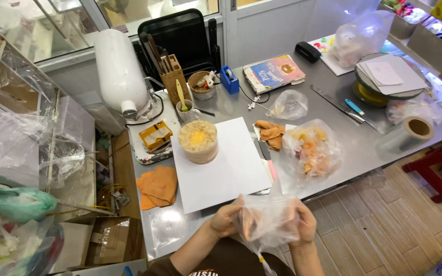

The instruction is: Gathering, portioning, and heating salted egg yolks or cake fillings in a plastic bag.

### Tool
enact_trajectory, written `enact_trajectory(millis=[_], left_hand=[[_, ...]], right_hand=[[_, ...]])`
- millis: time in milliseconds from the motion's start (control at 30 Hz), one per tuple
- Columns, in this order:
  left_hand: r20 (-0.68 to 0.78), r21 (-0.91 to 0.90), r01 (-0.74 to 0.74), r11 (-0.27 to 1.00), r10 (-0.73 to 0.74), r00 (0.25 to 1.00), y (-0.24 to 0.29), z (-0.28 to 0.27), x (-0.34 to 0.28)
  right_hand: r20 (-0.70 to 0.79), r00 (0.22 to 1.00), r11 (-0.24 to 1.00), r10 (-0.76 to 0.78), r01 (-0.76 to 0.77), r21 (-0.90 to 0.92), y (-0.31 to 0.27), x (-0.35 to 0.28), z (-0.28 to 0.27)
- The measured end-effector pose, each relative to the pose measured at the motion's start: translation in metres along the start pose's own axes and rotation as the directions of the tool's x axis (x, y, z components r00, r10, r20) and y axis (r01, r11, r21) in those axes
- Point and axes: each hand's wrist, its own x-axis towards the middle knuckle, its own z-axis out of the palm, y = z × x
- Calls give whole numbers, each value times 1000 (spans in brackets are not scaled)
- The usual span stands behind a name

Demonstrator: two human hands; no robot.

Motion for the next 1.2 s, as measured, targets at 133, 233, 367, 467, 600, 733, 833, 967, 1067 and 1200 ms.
enact_trajectory(millis=[133, 233, 367, 467, 600, 733, 833, 967, 1067, 1200], left_hand=[[-12, -204, -71, 976, 70, 998, 43, 59, 40], [-322, -259, -148, 954, 59, 945, 84, 119, 85], [-244, 53, 74, 996, -59, 968, 100, 117, 110], [-282, 212, 228, 950, -164, 945, 102, 118, 139], [-400, 190, 318, 929, -223, 889, 88, 98, 170], [-559, 355, 255, 899, -14, 829, 56, 29, 188], [-555, 480, 238, 844, 82, 827, 50, 22, 223], [-690, 484, 232, 844, 204, 695, 43, 17, 244], [-689, 578, 255, 775, 295, 662, 38, 10, 252], [-703, 620, 297, 726, 347, 620, 21, -11, 264]], right_hand=[[-544, 839, 998, 23, -54, -42, -10, 18, 39], [-88, 992, 996, 91, -91, 0, -13, 40, 64], [-153, 961, 971, 231, -238, -31, -16, 100, 94], [-213, 925, 939, 315, -336, -75, -37, 110, 36], [-279, 854, 870, 439, -482, -105, -76, 101, -51], [32, 787, 760, 616, -583, -289, -98, 88, -100], [8, 730, 682, 684, -635, -362, -104, 105, -98], [-170, 841, 581, 513, -486, -653, -118, 128, -56], [-65, 864, 480, 499, -338, -810, -135, 135, -54], [103, 779, 378, 618, -180, -908, -143, 113, -94]])
